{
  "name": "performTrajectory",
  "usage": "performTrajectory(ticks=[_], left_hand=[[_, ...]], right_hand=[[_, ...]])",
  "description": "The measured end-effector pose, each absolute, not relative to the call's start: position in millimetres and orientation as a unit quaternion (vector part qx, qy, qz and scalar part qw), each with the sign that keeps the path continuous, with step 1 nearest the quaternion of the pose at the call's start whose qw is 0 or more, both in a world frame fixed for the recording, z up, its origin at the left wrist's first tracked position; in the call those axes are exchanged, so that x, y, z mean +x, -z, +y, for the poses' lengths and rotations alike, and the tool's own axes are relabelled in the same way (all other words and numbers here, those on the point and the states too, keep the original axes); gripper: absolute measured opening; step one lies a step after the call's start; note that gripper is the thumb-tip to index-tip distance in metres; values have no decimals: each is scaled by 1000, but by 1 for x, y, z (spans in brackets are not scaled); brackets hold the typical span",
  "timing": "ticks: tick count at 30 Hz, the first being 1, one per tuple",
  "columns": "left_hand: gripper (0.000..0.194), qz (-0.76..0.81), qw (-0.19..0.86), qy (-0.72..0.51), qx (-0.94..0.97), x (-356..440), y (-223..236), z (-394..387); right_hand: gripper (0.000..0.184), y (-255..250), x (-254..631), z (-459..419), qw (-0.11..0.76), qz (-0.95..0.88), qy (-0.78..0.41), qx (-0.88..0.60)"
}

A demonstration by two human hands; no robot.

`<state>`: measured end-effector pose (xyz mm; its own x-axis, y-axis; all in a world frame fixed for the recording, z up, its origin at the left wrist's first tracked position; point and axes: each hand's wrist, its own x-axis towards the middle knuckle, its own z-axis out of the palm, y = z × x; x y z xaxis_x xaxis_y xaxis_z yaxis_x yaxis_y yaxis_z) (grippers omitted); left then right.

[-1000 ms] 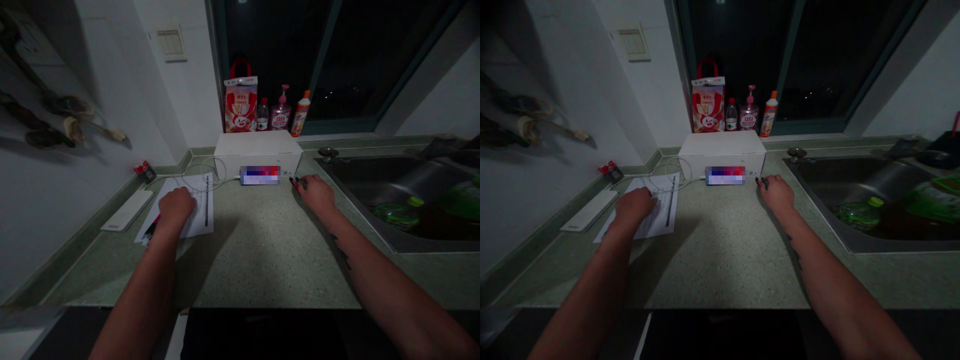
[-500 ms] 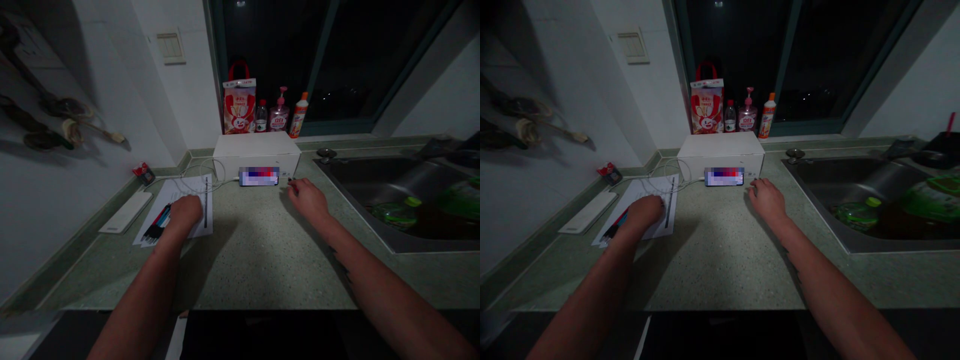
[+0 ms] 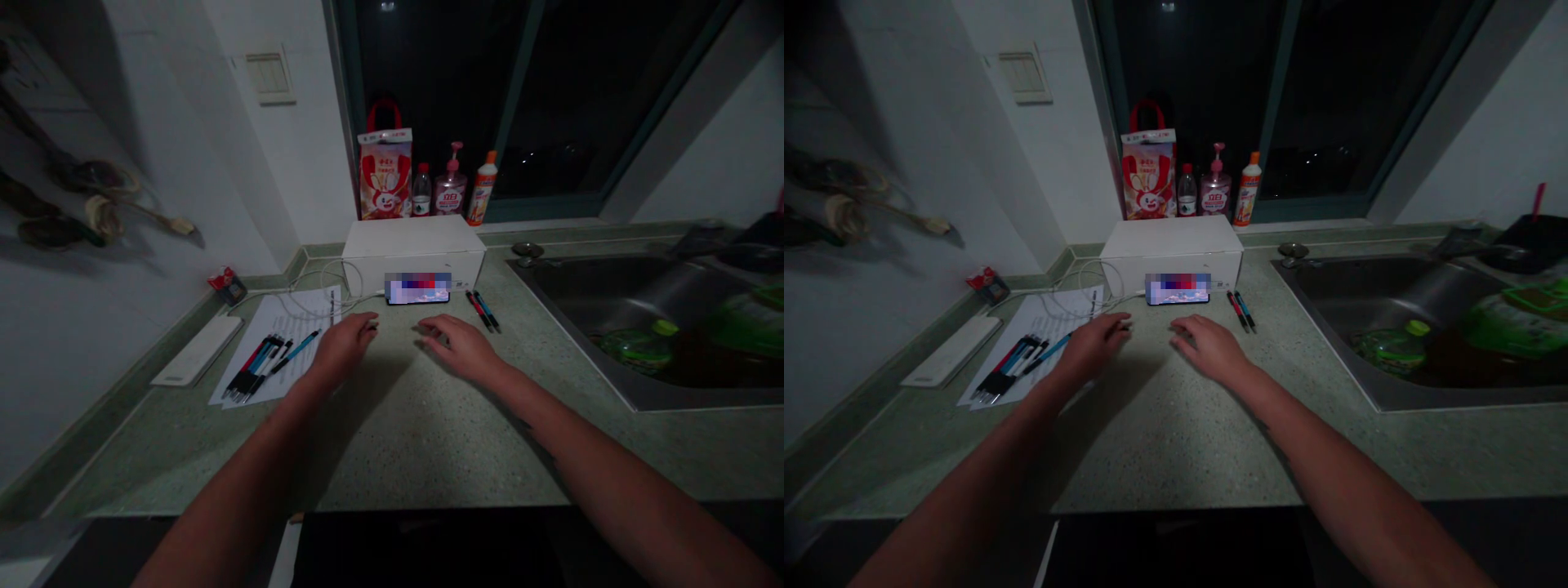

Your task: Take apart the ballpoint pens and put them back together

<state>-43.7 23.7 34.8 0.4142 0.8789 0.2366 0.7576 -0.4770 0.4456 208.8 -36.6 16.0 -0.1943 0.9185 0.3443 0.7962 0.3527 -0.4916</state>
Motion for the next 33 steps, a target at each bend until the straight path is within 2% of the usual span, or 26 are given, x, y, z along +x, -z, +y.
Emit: performTrajectory(ticks=[2, 4, 6, 10, 14, 19, 25, 29, 33], left_hand=[[28, 441, 261, -283, 811, -28, -21, 14], [17, 392, 345, -320, 790, -15, -8, 6], [9, 387, 400, -352, 753, -7, -1, 0], [12, 388, 463, -354, 714, 0, 0, -3], [16, 380, 454, -350, 726, -2, -3, -2], [18, 398, 353, -336, 777, -8, -3, 4], [17, 413, 253, -329, 811, -13, -4, 9], [15, 424, 275, -346, 790, -14, -4, 10], [18, 427, 359, -318, 767, -12, -6, 9]], right_hand=[[35, -14, 202, -40, 301, -786, -148, -519], [32, -13, 197, -42, 295, -789, -186, -505], [25, -12, 195, -43, 298, -777, -216, -511], [13, -12, 198, -41, 315, -762, -241, -512], [14, -13, 207, -37, 338, -742, -252, -522], [22, -11, 222, -30, 389, -664, -244, -590], [28, -5, 222, -30, 376, -629, -397, -553], [28, -4, 219, -31, 379, -620, -425, -540], [25, -7, 225, -30, 390, -628, -377, -558]])
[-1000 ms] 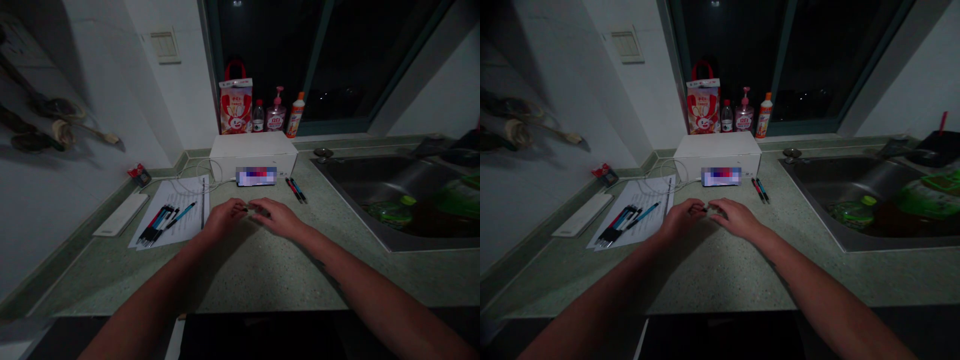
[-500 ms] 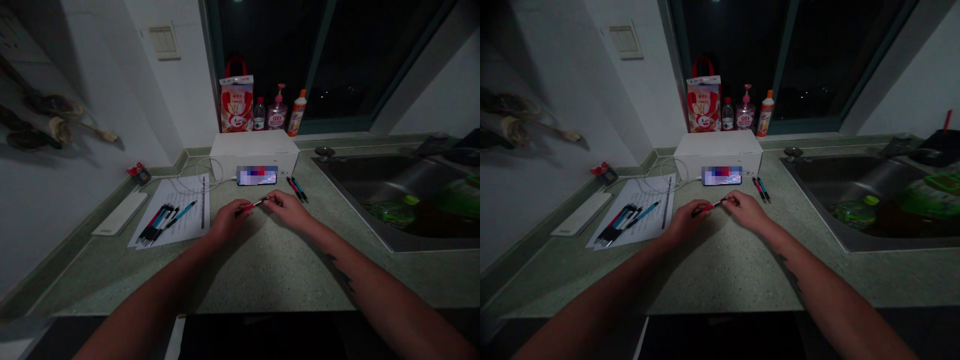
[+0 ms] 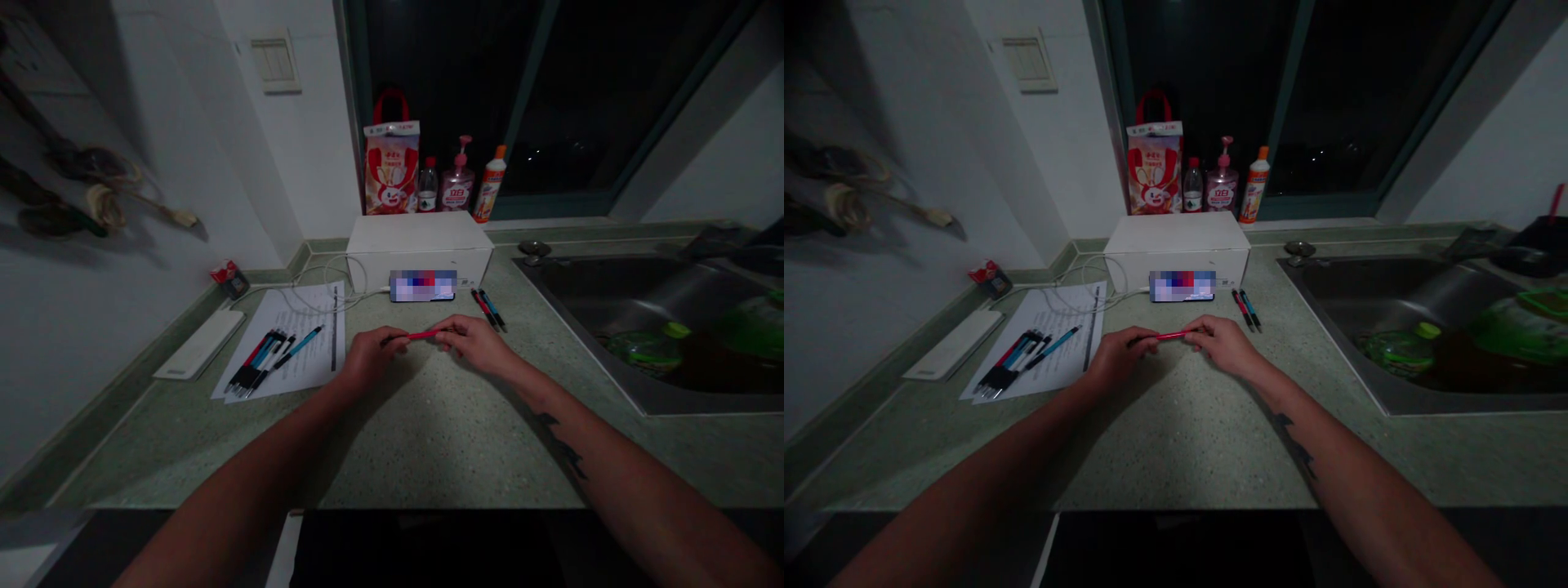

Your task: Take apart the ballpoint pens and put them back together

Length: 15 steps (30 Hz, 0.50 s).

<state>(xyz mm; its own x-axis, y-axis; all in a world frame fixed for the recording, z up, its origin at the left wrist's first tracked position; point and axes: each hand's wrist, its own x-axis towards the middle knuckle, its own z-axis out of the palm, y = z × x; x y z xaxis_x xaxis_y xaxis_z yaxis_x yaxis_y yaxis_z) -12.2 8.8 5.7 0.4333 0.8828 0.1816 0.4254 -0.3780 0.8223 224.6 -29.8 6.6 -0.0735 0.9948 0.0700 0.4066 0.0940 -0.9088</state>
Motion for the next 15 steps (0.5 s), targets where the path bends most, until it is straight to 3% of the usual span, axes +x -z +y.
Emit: performTrajectory(ticks=[3, 7, 10, 13, 15], left_hand=[[23, 428, 381, -305, 761, -11, -7, 8], [16, 412, 366, -328, 767, -11, -2, 9], [14, 402, 355, -337, 774, -11, 2, 10], [14, 403, 348, -330, 779, -9, 4, 9], [13, 408, 348, -326, 779, -8, 3, 8]], right_hand=[[20, -10, 227, -31, 398, -655, -318, -558], [19, -12, 222, -34, 361, -687, -308, -550], [32, -11, 219, -35, 315, -699, -329, -552], [15, -11, 218, -34, 349, -701, -294, -548], [14, -11, 219, -33, 370, -698, -279, -545]])
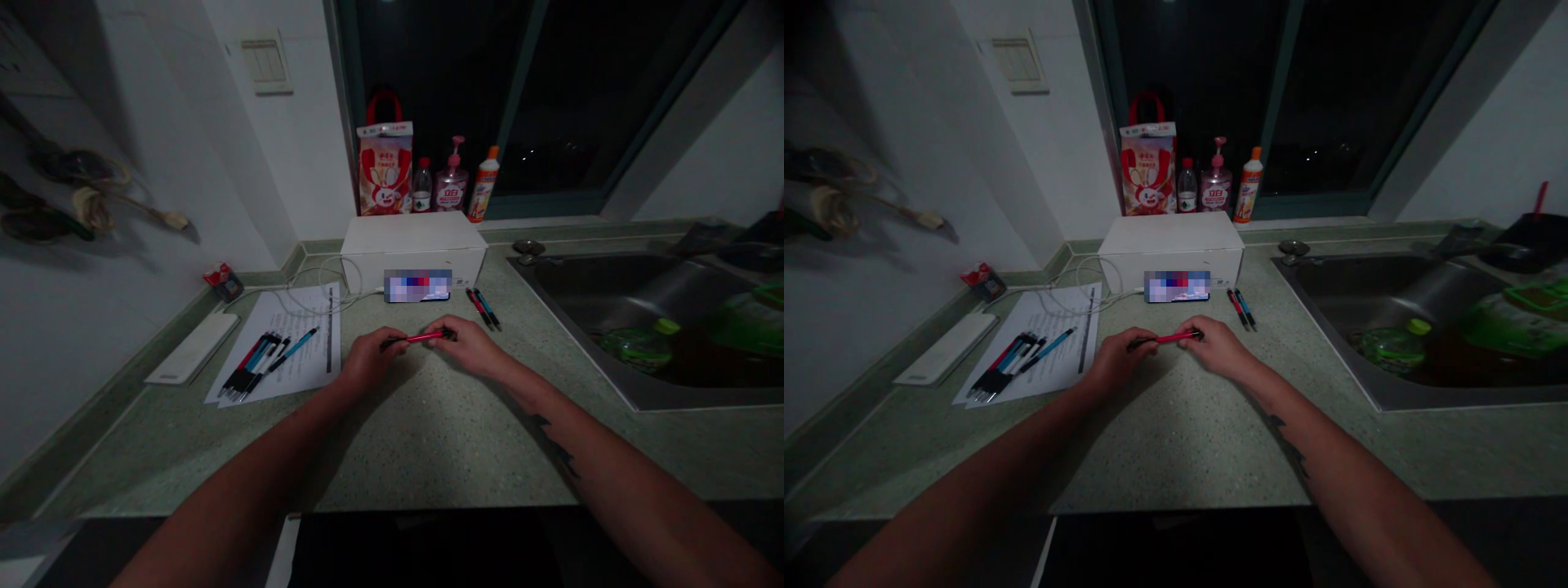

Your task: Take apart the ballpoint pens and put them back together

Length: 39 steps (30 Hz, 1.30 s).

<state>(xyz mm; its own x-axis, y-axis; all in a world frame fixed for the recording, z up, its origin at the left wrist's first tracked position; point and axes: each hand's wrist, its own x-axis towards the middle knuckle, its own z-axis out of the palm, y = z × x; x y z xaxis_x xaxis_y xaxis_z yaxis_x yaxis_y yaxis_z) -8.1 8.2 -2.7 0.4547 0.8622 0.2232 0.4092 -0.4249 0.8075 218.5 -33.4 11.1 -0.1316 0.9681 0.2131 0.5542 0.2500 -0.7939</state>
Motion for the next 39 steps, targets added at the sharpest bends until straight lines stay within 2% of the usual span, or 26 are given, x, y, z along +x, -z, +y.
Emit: performTrajectory(ticks=[3, 6, 9, 11, 17, 20, 22, 26, 30, 36, 39], left_hand=[[11, 410, 346, -322, 780, -6, 0, 6], [11, 406, 341, -320, 785, -6, -1, 5], [12, 405, 340, -320, 786, -6, 0, 5], [12, 408, 340, -321, 784, -6, 1, 5], [10, 400, 332, -331, 788, -6, 1, 5], [9, 399, 333, -332, 787, -7, 0, 4], [10, 396, 333, -336, 787, -7, -1, 4], [8, 391, 328, -335, 792, -6, 1, 5], [9, 384, 331, -333, 795, -6, 5, 6], [10, 374, 333, -339, 797, -7, 6, 7], [9, 375, 333, -333, 799, -6, 5, 6]], right_hand=[[19, -10, 218, -33, 344, -702, -297, -549], [31, -8, 217, -33, 315, -707, -299, -558], [19, -5, 217, -32, 360, -706, -274, -545], [19, -3, 217, -32, 381, -703, -277, -532], [30, -3, 216, -34, 323, -715, -287, -549], [16, -5, 215, -34, 359, -715, -261, -540], [18, -6, 215, -34, 368, -711, -271, -534], [26, -6, 215, -35, 321, -730, -290, -529], [13, -5, 214, -34, 352, -733, -238, -532], [25, -6, 213, -34, 317, -736, -268, -535], [16, -8, 214, -34, 334, -739, -232, -538]])
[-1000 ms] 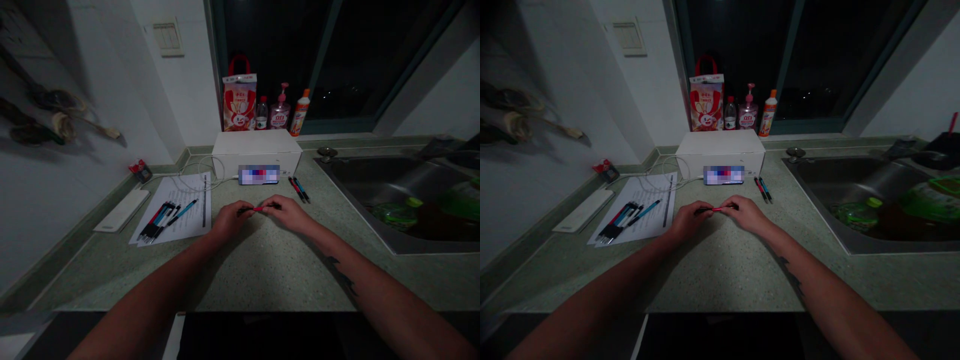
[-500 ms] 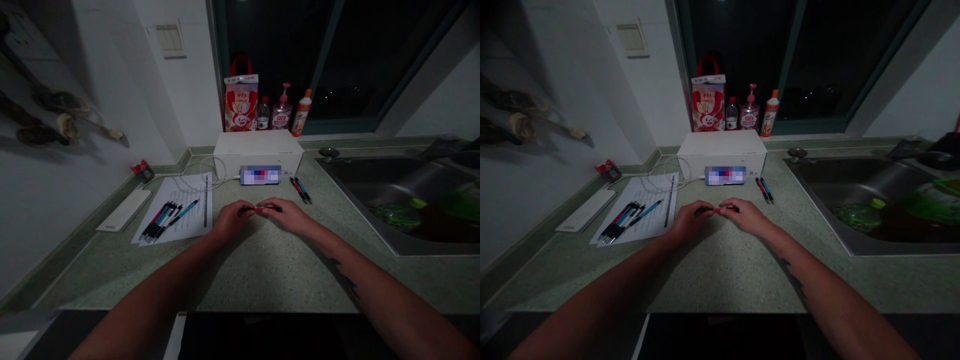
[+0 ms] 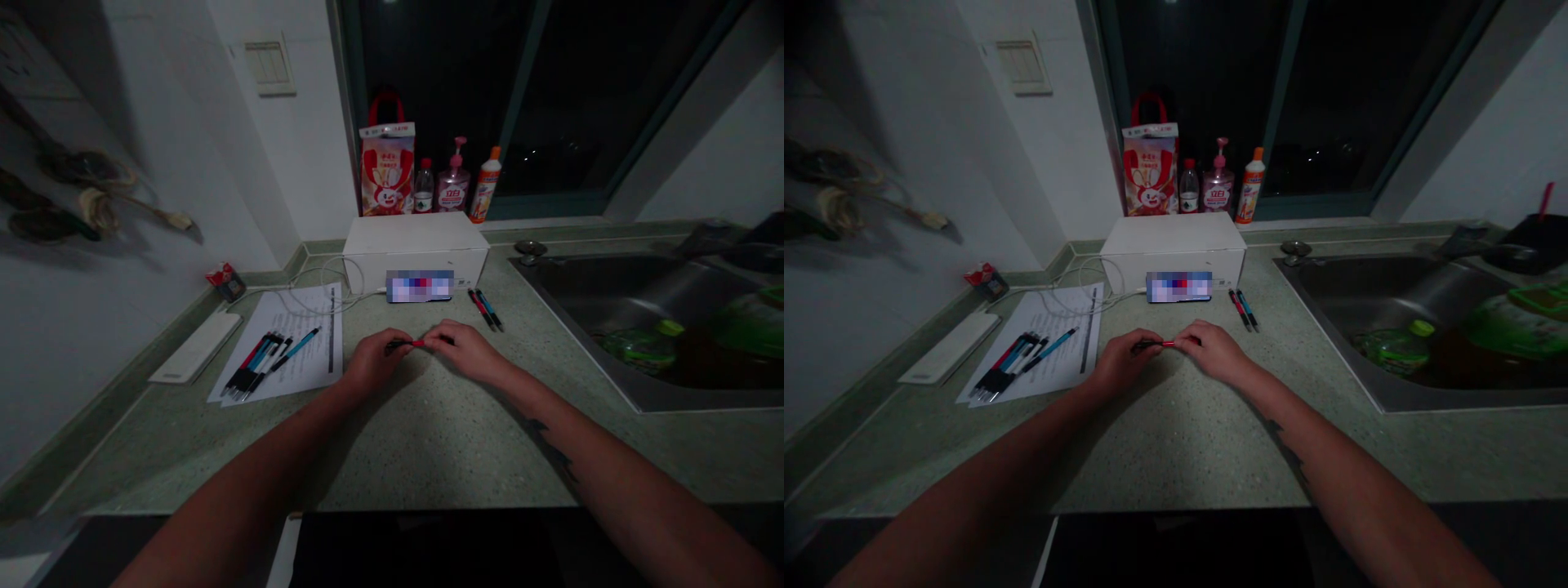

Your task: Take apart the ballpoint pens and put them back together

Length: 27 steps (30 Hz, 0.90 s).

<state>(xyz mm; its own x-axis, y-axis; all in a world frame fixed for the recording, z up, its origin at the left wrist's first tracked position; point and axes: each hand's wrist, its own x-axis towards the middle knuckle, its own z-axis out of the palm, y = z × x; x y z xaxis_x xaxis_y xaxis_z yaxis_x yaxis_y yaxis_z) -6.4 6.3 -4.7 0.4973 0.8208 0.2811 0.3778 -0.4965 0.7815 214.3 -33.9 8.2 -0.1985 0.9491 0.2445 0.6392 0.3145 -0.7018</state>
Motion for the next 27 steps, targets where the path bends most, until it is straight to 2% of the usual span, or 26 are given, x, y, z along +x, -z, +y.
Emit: performTrajectory(ticks=[2, 4, 10, 14, 21, 27], left_hand=[[9, 378, 335, -329, 798, -6, 4, 6], [9, 378, 334, -329, 798, -5, 3, 6], [10, 379, 322, -325, 804, -3, 0, 3], [10, 385, 338, -321, 797, -4, -2, 2], [11, 411, 332, -352, 772, -8, -2, 7], [16, 435, 272, -375, 772, -10, -6, 8]], right_hand=[[10, -8, 215, -34, 355, -732, -219, -539], [17, -8, 215, -33, 361, -728, -221, -539], [21, -10, 214, -34, 311, -752, -244, -527], [9, -14, 213, -37, 322, -753, -201, -537], [18, -15, 222, -37, 300, -778, -115, -539], [16, -12, 231, -33, 311, -742, -47, -593]])
